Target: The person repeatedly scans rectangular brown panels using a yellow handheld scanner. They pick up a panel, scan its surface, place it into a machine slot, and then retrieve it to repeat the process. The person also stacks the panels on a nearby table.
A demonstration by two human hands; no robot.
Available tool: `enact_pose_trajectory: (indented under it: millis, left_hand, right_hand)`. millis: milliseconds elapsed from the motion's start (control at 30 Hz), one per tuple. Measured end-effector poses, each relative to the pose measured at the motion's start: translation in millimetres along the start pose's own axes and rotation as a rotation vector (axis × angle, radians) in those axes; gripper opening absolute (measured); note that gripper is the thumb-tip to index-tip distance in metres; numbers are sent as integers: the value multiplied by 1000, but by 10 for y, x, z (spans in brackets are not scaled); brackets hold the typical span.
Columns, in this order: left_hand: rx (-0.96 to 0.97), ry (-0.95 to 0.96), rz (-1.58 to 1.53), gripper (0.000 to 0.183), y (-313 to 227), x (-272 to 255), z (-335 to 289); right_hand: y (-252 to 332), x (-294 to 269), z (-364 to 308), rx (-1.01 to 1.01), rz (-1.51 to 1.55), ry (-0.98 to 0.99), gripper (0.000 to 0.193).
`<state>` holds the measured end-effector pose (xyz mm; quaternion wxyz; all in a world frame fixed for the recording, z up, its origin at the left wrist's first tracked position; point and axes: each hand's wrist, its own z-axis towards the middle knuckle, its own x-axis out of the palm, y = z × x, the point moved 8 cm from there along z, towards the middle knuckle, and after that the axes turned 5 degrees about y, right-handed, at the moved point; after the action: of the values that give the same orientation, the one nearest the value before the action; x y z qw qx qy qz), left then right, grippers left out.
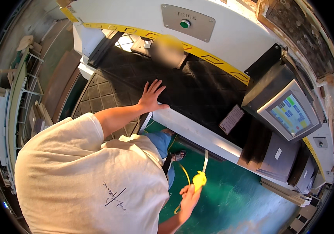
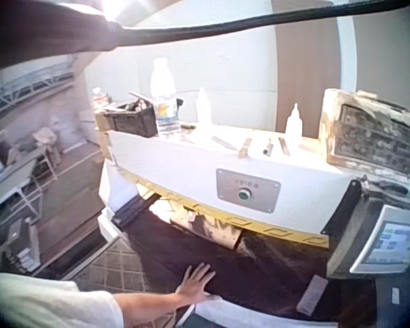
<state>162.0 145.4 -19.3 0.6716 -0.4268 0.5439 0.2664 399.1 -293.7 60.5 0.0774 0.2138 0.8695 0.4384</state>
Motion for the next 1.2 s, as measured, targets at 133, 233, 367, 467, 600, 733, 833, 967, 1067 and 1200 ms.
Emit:
enact_pose_trajectory:
  millis: [133,233,367,467,600,733,833,967,1067,1200]
  left_hand:
    - [-4,2,1,107,29,39,-16]
    - [16,-5,2,107,-19,22,6]
    - [-11,27,1,107,7,28,8]
    - [-1,14,-2,108,-7,16,-7]
    - [-1,12,-5,107,5,14,1]
    - [8,3,-14,102,-17,3,9]
    - [29,-33,-47,86,7,-39,-20]
    - [67,-152,-238,61,-135,-87,295]
    - [-78,-172,-613,34,-258,-31,523]
    - [-43,-13,-644,29,-806,236,970]
  right_hand:
    - [215,353,422,35,-132,169,30]
    - [161,232,840,-36,-90,-40,31]
    - [188,420,1028,8,-6,205,29]
    - [161,283,1138,-38,30,96,29]
    - [369,491,798,82,-58,424,29]
    - [365,86,639,-91,245,106,30]
    - [249,104,289,64,-46,442,37]
    - [33,-292,201,-72,486,-2,46]
    - [-45,-133,96,135,164,298,47]
    - [119,-303,134,-23,434,-72,43]
